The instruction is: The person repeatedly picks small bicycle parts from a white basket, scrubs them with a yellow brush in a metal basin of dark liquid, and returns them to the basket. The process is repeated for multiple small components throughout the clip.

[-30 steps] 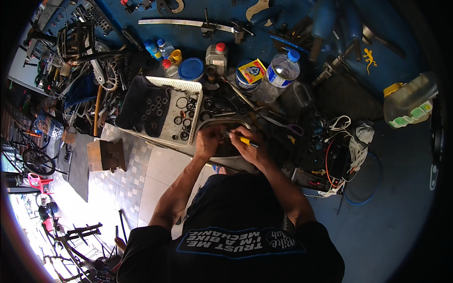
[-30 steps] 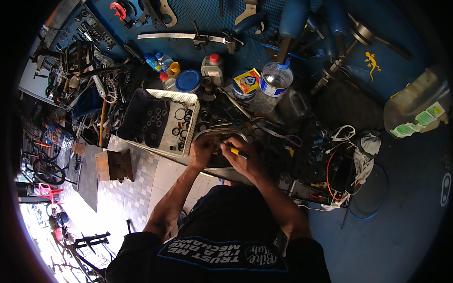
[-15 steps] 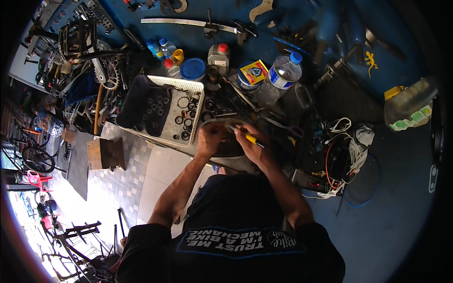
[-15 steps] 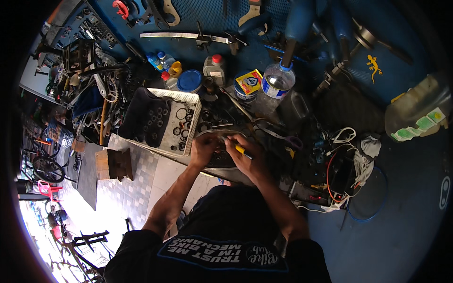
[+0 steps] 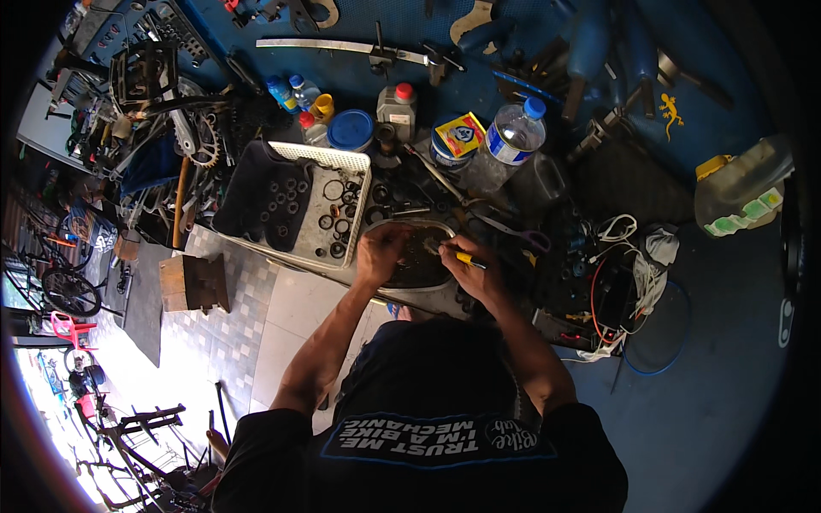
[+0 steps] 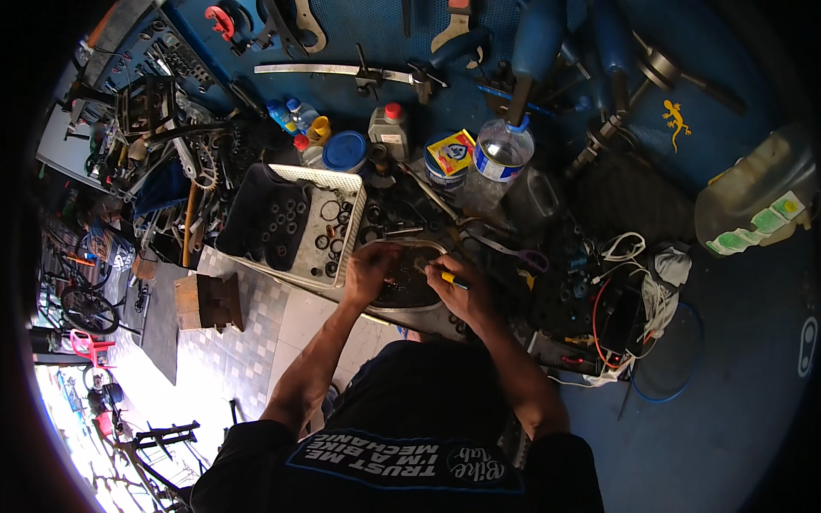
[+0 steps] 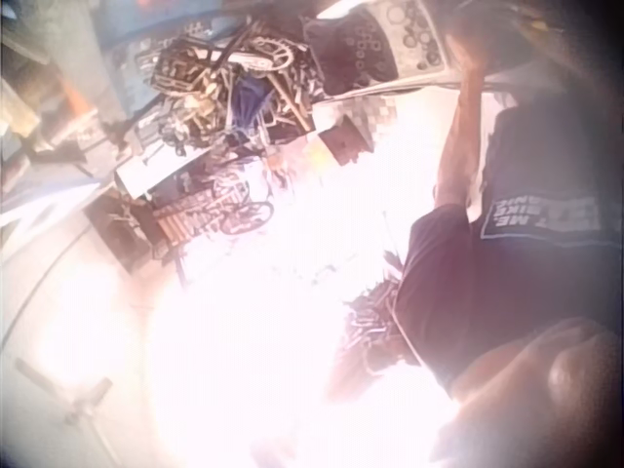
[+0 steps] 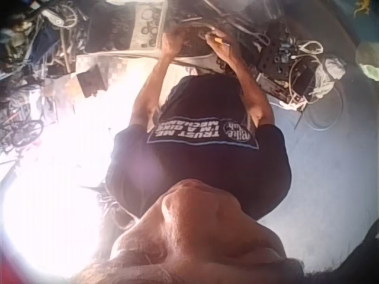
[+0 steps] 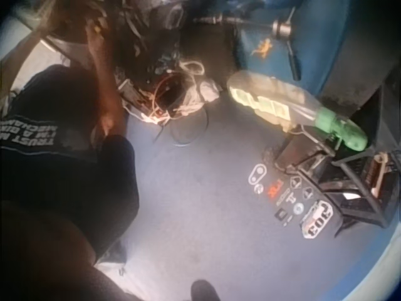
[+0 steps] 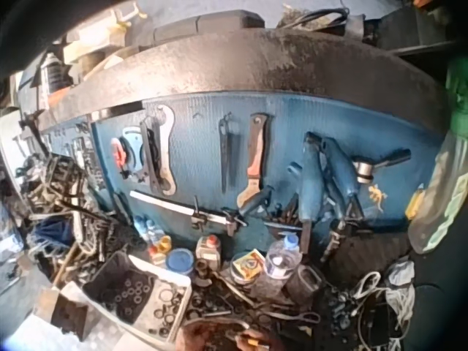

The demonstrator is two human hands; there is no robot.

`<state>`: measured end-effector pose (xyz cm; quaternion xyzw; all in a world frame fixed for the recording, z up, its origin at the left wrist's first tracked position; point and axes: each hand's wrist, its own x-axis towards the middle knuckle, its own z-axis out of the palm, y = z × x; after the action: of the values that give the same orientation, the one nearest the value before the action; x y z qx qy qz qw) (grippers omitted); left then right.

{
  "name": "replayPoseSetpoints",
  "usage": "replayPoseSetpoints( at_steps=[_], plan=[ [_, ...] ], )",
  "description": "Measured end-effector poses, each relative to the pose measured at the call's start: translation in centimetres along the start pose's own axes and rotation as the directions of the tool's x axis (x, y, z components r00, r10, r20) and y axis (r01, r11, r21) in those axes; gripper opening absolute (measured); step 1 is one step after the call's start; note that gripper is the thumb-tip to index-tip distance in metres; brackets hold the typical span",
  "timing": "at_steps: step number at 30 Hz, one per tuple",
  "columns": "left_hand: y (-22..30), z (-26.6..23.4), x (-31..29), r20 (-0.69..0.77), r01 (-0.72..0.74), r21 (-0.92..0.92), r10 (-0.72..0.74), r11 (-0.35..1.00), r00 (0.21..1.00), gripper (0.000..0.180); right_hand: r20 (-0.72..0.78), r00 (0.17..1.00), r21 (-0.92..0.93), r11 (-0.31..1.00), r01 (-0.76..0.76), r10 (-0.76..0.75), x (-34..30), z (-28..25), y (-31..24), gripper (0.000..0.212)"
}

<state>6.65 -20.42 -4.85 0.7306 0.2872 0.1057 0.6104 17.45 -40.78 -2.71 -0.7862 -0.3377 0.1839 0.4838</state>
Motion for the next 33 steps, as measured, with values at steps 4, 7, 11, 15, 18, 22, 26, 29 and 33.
replayPoseSetpoints(
  at_steps=[4,7,11,15,18,22,26,29,33],
  plan=[
    [-0.9,-0.2,-0.3,0.150,0.227,-0.156,-0.205,0.961,0.967,0.025,0.047,0.978,-0.293,0.934,0.206,-0.201,-0.4,-0.5,0.2,0.018],
    [-2.8,0.0,-0.4,0.187,0.186,-0.395,-0.119,0.900,0.975,0.026,0.010,0.931,-0.421,0.843,0.335,-0.365,-0.9,-0.2,0.7,0.018],
    [-3.4,0.3,-0.6,0.152,0.209,-0.500,-0.152,0.840,0.977,0.031,0.056,0.987,-0.323,0.933,0.158,-0.148,-0.7,-0.5,1.5,0.022],
    [-2.7,1.2,-1.1,0.051,0.116,-0.443,-0.105,0.889,0.993,0.041,-0.041,0.998,0.093,0.995,-0.035,0.039,0.5,0.2,-0.7,0.026],
    [-1.2,1.3,-1.4,-0.010,0.035,-0.160,-0.037,0.986,0.999,0.046,0.025,1.000,0.091,0.996,-0.008,0.006,1.1,0.4,-5.4,0.022],
    [-1.4,1.4,-0.9,-0.079,-0.008,-0.298,-0.016,0.955,0.997,0.054,0.022,0.999,0.032,0.999,0.025,-0.026,1.3,0.5,-3.1,0.018],
    [-1.2,1.1,-1.2,-0.021,0.046,-0.289,-0.054,0.956,0.998,0.048,-0.027,0.997,0.010,0.998,0.070,-0.069,0.9,0.5,-4.0,0.020],
    [-0.9,1.2,-0.7,-0.025,0.026,-0.240,-0.033,0.970,0.999,0.046,-0.063,0.994,0.028,0.996,0.087,-0.085,0.8,1.2,-3.4,0.023],
    [-1.4,0.7,-0.5,-0.020,0.027,-0.311,-0.035,0.950,0.999,0.048,-0.040,0.999,0.055,0.998,0.022,-0.020,0.9,0.4,-1.9,0.021]
  ],
)
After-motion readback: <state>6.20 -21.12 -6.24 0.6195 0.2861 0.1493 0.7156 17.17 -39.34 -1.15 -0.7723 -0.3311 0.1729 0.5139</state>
